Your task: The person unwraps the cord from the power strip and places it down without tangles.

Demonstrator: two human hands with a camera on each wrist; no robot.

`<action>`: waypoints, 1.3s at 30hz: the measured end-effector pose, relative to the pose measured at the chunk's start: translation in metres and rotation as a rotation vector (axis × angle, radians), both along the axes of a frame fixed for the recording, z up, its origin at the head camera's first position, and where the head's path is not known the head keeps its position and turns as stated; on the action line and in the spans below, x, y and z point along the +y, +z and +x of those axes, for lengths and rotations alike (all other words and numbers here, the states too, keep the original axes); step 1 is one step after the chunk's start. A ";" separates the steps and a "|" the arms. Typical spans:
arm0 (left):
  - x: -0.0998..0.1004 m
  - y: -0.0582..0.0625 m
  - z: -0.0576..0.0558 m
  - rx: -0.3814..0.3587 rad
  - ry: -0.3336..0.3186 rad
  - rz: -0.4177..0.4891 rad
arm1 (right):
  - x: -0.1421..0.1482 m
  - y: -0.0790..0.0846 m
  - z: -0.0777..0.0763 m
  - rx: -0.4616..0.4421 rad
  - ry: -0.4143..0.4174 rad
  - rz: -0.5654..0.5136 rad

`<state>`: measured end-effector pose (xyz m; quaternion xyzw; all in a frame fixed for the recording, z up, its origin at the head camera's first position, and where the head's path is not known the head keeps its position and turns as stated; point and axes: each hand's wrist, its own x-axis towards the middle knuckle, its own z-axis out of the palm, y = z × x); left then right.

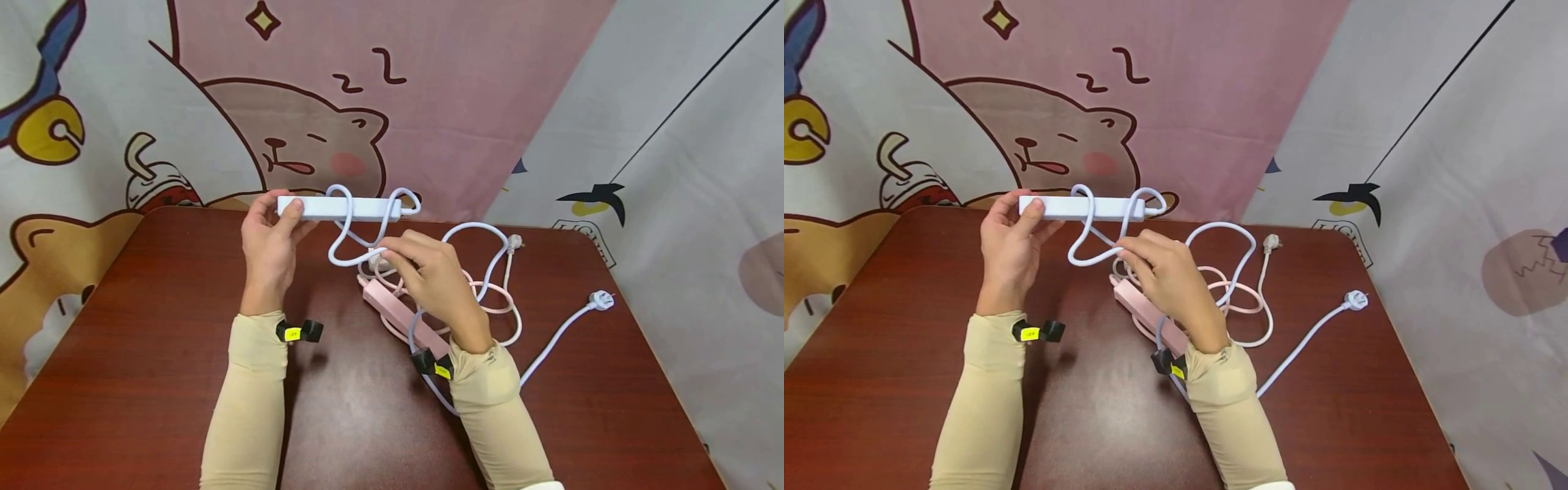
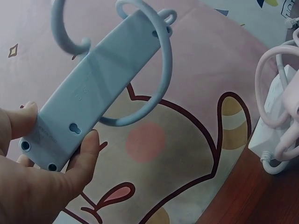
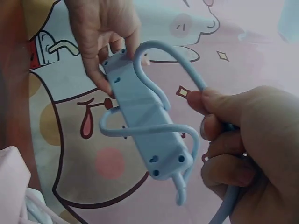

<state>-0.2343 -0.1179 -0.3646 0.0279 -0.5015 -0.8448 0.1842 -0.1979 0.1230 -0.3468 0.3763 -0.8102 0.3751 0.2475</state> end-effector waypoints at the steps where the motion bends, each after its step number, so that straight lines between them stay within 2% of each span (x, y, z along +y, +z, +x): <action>1: 0.000 0.000 0.000 0.001 -0.004 -0.002 | 0.001 0.001 0.000 0.017 -0.010 -0.014; 12: 0.001 0.000 0.001 0.002 -0.041 -0.031 | 0.009 0.008 0.000 0.098 -0.109 -0.130; 23: 0.001 0.003 0.005 -0.011 -0.151 -0.155 | 0.016 0.008 -0.004 0.106 -0.220 -0.213; 29: 0.001 0.004 0.007 0.016 -0.208 -0.129 | 0.023 0.007 -0.009 0.090 -0.310 -0.247; 33: 0.000 0.004 0.007 0.032 -0.239 -0.099 | 0.028 0.004 -0.013 0.086 -0.369 -0.231; 39: -0.002 0.005 0.009 0.042 -0.254 -0.080 | 0.033 0.000 -0.017 0.042 -0.399 -0.213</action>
